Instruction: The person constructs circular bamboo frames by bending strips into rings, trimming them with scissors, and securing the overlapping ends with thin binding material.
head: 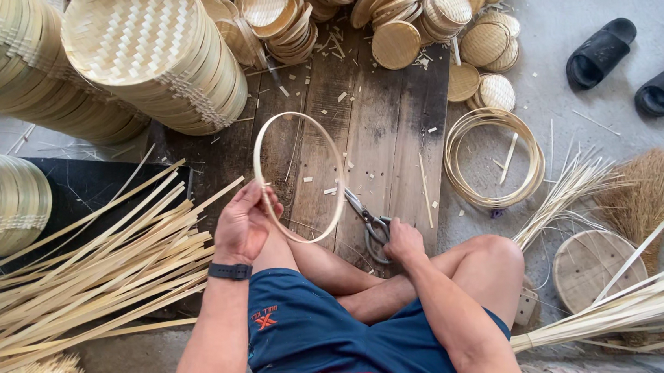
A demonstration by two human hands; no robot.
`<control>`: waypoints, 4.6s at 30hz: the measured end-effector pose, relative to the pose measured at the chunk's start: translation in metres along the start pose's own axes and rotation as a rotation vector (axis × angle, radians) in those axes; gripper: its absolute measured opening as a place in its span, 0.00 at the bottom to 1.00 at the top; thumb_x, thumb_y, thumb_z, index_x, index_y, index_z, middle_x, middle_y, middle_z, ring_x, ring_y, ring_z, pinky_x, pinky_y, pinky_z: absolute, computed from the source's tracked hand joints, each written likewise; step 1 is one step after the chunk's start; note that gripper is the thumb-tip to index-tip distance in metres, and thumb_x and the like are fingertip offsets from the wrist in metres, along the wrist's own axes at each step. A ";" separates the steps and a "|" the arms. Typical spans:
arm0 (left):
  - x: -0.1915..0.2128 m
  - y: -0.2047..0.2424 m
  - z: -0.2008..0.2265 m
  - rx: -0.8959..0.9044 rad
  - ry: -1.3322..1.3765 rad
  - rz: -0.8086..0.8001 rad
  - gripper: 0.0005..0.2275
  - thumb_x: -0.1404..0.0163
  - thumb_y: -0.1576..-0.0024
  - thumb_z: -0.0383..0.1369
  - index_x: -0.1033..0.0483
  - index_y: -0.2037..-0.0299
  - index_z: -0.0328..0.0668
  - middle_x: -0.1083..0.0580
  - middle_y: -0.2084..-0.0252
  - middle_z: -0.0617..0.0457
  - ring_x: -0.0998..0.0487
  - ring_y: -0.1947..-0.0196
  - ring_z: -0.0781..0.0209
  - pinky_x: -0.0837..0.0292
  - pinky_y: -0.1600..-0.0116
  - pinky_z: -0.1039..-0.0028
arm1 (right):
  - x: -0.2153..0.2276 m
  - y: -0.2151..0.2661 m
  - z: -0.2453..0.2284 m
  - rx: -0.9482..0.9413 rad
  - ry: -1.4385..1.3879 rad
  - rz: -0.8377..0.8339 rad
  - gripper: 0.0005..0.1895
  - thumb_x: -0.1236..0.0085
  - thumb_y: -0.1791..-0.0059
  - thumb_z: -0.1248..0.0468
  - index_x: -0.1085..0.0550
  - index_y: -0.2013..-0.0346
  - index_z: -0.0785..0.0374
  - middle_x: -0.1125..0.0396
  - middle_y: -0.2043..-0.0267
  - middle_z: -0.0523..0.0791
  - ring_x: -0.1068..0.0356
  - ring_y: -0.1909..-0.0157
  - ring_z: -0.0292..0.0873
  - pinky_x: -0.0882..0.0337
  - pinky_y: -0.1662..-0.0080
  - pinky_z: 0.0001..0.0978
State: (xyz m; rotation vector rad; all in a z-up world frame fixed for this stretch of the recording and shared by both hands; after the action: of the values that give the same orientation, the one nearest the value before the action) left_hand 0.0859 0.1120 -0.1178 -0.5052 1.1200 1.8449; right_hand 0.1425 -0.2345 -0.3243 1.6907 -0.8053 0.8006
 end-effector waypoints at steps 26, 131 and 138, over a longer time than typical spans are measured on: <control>-0.021 0.007 -0.060 -0.113 -0.254 -0.035 0.05 0.48 0.38 0.24 0.24 0.54 0.33 0.21 0.59 0.48 0.18 0.59 0.59 0.16 0.52 0.60 | 0.166 0.158 -0.120 0.428 -0.630 0.374 0.25 0.23 0.65 0.50 0.25 0.72 0.66 0.34 0.75 0.47 0.33 0.76 0.46 0.33 0.70 0.38; 0.269 0.109 0.058 -0.050 -2.577 0.593 0.09 0.44 0.39 0.41 0.19 0.50 0.60 0.22 0.48 0.53 0.24 0.45 0.54 0.28 0.39 0.56 | 0.156 0.138 0.114 -0.200 -0.704 0.702 0.12 0.40 0.48 0.58 0.20 0.60 0.65 0.24 0.68 0.47 0.25 0.67 0.40 0.27 0.60 0.34; 0.087 0.088 0.037 -0.660 -1.649 0.076 0.07 0.38 0.48 0.33 0.15 0.61 0.45 0.20 0.67 0.53 0.22 0.71 0.62 0.29 0.66 0.71 | 0.145 0.139 0.010 0.200 -1.010 0.468 0.15 0.42 0.47 0.62 0.24 0.47 0.64 0.27 0.62 0.48 0.29 0.65 0.35 0.28 0.61 0.28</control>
State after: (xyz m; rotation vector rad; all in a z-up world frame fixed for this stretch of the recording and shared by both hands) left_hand -0.0303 0.1686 -0.1178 0.7048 -0.5847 1.8228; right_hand 0.1087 -0.2930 -0.1347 2.1136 -1.9062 0.2677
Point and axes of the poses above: each hand's wrist, its own y-axis away from the middle knuckle, its own x-axis out of the back of the hand, z = x × y, the point moved 8 cm from there along -y, towards the middle knuckle
